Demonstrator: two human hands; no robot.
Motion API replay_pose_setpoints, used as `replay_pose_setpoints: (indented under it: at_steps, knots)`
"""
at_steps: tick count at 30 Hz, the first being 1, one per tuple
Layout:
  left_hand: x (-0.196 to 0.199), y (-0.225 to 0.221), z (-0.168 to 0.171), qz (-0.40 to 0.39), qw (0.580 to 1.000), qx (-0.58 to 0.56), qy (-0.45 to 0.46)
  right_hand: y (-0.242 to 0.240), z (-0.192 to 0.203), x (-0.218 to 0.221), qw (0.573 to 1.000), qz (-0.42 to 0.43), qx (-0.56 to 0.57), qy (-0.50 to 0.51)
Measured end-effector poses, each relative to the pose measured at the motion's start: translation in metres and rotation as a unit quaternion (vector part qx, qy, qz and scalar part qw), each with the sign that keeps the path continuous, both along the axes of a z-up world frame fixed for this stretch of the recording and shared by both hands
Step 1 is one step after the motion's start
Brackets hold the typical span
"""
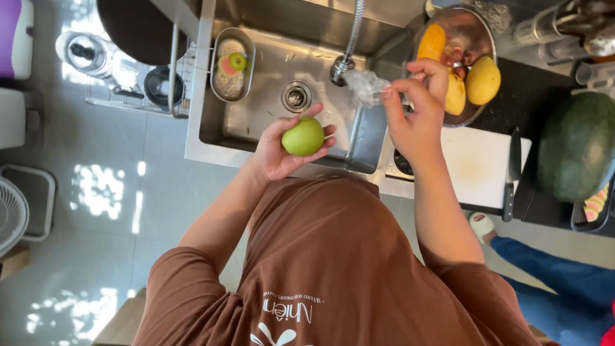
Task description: Slicing guava and other fruits, then placing them into plastic containers.
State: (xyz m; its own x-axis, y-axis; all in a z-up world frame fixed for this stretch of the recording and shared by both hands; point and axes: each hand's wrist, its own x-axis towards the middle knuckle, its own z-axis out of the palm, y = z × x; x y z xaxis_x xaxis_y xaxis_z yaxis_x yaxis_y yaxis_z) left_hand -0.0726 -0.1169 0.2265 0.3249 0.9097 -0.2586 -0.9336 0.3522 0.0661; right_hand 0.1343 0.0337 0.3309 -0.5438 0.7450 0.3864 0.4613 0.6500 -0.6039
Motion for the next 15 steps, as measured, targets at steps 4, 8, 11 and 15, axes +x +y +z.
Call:
replay_pose_setpoints:
  at_steps: [4,8,11,15]
  knots:
    - [0.000,-0.060,-0.077,0.164,0.980,-0.108,-0.045,-0.013,-0.033,-0.074,0.991,0.092,0.093,-0.023]
    - [-0.005,-0.102,-0.082,0.273,0.945,-0.177,-0.038,-0.011,-0.148,-0.150,0.970,0.147,-0.183,-0.066]
    - [0.000,-0.121,-0.074,0.339,0.918,-0.206,-0.008,-0.013,-0.203,-0.214,0.951,0.167,-0.230,-0.125]
    - [0.004,-0.123,-0.058,0.400,0.890,-0.221,0.002,-0.006,-0.217,-0.263,0.871,0.241,-0.174,-0.391]
